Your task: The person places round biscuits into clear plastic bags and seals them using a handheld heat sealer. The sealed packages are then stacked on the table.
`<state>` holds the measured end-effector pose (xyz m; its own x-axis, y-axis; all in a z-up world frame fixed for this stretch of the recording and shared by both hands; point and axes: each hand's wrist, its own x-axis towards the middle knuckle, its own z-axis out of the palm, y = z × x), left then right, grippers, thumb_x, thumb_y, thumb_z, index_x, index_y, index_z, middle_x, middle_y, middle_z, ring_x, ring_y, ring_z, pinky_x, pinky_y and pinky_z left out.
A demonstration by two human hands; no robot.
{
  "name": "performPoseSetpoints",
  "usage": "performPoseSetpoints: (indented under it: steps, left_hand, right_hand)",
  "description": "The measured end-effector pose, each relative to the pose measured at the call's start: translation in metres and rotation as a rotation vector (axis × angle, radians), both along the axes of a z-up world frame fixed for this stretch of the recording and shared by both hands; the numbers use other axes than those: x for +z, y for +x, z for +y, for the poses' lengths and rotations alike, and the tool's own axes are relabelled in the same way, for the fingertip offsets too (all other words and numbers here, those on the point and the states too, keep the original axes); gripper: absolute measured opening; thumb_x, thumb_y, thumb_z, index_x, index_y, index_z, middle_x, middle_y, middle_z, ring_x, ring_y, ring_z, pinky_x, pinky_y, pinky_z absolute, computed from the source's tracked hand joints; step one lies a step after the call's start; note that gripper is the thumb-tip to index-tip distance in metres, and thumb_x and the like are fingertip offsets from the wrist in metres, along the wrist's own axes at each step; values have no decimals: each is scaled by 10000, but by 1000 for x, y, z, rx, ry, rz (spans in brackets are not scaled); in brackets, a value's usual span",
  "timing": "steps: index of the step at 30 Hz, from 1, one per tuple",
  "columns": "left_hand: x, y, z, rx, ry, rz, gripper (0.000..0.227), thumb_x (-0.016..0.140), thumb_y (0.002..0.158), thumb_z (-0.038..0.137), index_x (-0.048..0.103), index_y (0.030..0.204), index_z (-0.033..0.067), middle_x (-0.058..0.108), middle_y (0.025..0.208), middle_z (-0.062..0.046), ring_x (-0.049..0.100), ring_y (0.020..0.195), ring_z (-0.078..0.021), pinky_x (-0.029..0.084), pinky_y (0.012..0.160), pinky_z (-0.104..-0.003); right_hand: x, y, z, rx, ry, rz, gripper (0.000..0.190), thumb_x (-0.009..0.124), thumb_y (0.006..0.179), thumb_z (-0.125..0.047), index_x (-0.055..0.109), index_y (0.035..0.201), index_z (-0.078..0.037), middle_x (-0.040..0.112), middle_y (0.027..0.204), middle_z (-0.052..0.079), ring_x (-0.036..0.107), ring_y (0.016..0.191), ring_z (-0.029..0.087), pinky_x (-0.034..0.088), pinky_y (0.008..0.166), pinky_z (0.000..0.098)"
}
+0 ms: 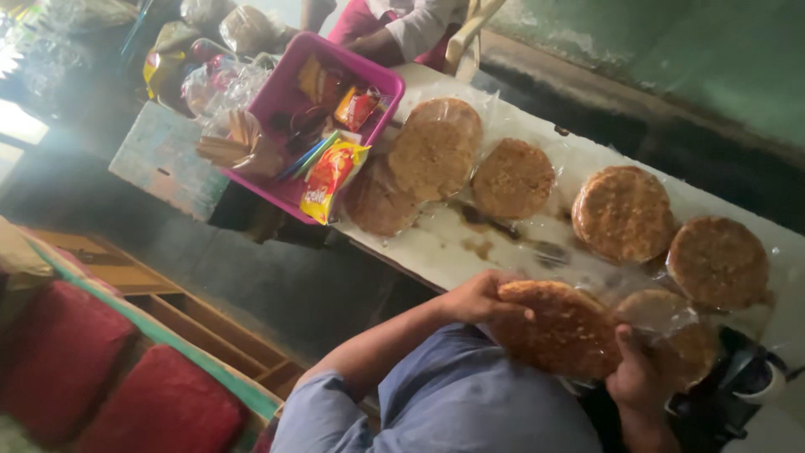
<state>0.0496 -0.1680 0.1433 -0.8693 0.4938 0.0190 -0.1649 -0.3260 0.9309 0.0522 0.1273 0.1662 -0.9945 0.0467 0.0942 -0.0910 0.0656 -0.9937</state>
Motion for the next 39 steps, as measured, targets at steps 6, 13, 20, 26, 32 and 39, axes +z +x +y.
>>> performPoseSetpoints:
  steps: [6,13,20,26,32,39]
  left_hand:
    - [-3,8,12,-89,-67,140,384,797,951,175,700,1291,25,750,1193,-51,656,1138,-117,536,1025,-320]
    - [-23,29,31,-59,-2,18,386,800,949,153,699,1298,22,744,1205,-57,664,1146,-120,535,1038,-317]
    - [-22,32,26,-71,100,-50,418,785,958,134,678,1350,37,735,1271,-42,656,1191,-109,525,1074,-309]
    - [-2,23,18,-83,56,64,426,753,975,170,661,1368,32,717,1294,-56,636,1199,-117,513,1068,-325]
    - [16,19,2,-7,80,91,351,613,1098,307,719,1299,40,727,1296,-87,652,1223,-160,513,1115,-362]
    - [38,14,-25,59,51,309,252,675,1061,225,746,1198,26,719,1309,-105,664,1241,-201,526,1103,-378]
  right_hand:
    - [-31,-10,102,236,-100,133,181,633,1135,-261,686,1246,-128,703,1284,138,649,1175,371,502,1043,591]
    - [-1,-19,110,361,-439,50,568,707,1030,-441,545,1434,-76,657,1368,140,616,1286,318,477,1109,561]
    - [-29,25,57,248,89,95,353,687,1045,-252,623,1318,-37,667,1313,125,623,1240,235,483,1106,391]
    - [-28,27,69,124,234,170,257,641,1080,-274,703,1206,-59,717,1167,75,651,1102,196,483,1076,369]
    - [-35,28,57,133,1105,723,190,616,1060,-196,693,1117,-32,697,1196,170,629,1148,374,483,1084,510]
    - [-49,37,50,302,-254,-133,389,522,1108,-217,650,1223,132,682,1293,242,649,1197,332,501,1061,459]
